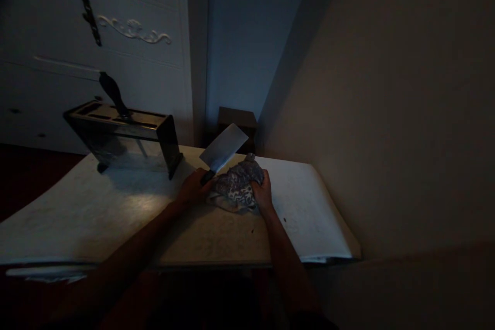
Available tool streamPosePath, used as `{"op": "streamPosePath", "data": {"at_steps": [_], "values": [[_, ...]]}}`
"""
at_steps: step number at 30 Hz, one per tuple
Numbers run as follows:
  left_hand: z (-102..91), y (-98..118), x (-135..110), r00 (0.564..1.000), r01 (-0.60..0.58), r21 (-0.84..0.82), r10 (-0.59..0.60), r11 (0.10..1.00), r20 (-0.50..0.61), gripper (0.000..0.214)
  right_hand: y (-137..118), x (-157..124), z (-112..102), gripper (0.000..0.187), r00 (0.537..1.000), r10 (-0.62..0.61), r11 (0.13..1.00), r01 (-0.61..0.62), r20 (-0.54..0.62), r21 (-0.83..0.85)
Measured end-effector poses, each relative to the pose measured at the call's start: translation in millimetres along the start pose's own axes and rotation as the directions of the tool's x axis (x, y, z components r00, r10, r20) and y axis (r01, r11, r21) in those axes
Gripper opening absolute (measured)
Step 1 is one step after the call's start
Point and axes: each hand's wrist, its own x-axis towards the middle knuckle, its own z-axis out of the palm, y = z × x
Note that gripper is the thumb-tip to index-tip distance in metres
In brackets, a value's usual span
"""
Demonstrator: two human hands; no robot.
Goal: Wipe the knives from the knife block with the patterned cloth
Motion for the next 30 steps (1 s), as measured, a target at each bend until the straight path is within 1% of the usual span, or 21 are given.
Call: {"op": "streamPosePath", "data": {"at_steps": [3, 4, 6, 8, 10, 12, 15, 18, 20, 23, 25, 26, 28, 30], "values": [[-0.9, -1, -1, 0.999, 0.021, 0.241, -0.028, 0.97, 0.025, 0.025, -8, -2, -4, 0.031, 0.989, -0.112, 0.993, 0.108, -0.096, -0.046], [-1.3, 0, -2, 0.999, 0.023, 0.297, -0.035, 0.955, 0.035, 0.025, -10, -3, -4, 0.033, 0.982, -0.137, 0.99, 0.132, -0.133, -0.048], [-2.2, 1, -3, 0.997, 0.023, 0.356, -0.047, 0.934, 0.058, 0.026, -12, -4, -4, 0.036, 0.967, -0.17, 0.985, 0.166, -0.191, -0.04], [-3.3, 4, -4, 0.994, 0.026, 0.384, -0.065, 0.923, 0.088, 0.028, -12, -7, -3, 0.043, 0.958, -0.206, 0.979, 0.201, -0.197, -0.047], [-3.9, 6, -4, 0.989, 0.023, 0.418, -0.081, 0.908, 0.122, 0.032, -11, -10, 0, 0.051, 0.954, -0.255, 0.966, 0.247, -0.158, -0.074], [-3.7, 8, -4, 0.984, -0.007, 0.47, -0.078, 0.883, 0.161, 0.034, -11, -14, 3, 0.057, 0.95, -0.295, 0.954, 0.287, -0.101, -0.086], [-2.2, 9, -4, 0.975, -0.068, 0.547, -0.062, 0.834, 0.214, 0.033, -11, -17, 8, 0.066, 0.946, -0.321, 0.943, 0.323, 0.038, -0.083], [-0.6, 8, -5, 0.973, -0.082, 0.583, -0.062, 0.809, 0.222, 0.032, -9, -15, 12, 0.071, 0.913, -0.365, 0.913, 0.389, 0.182, -0.122], [0.0, 8, -5, 0.974, -0.085, 0.585, -0.057, 0.806, 0.219, 0.032, -8, -12, 13, 0.069, 0.882, -0.395, 0.875, 0.446, 0.258, -0.187], [0.3, 9, -6, 0.974, -0.093, 0.585, -0.049, 0.806, 0.222, 0.033, -6, -9, 18, 0.062, 0.83, -0.417, 0.792, 0.532, 0.371, -0.301], [0.0, 10, -6, 0.973, -0.098, 0.592, -0.048, 0.8, 0.226, 0.034, -6, -11, 23, 0.058, 0.779, -0.426, 0.711, 0.603, 0.46, -0.362], [-0.2, 12, -6, 0.972, -0.098, 0.6, -0.054, 0.794, 0.23, 0.034, -7, -12, 26, 0.057, 0.743, -0.426, 0.654, 0.647, 0.516, -0.392], [-0.9, 14, -7, 0.969, -0.1, 0.62, -0.065, 0.778, 0.238, 0.034, -9, -15, 33, 0.054, 0.667, -0.399, 0.508, 0.732, 0.629, -0.454], [-1.3, 15, -7, 0.967, -0.105, 0.637, -0.071, 0.764, 0.245, 0.034, -11, -18, 40, 0.054, 0.611, -0.349, 0.348, 0.789, 0.71, -0.507]]}}
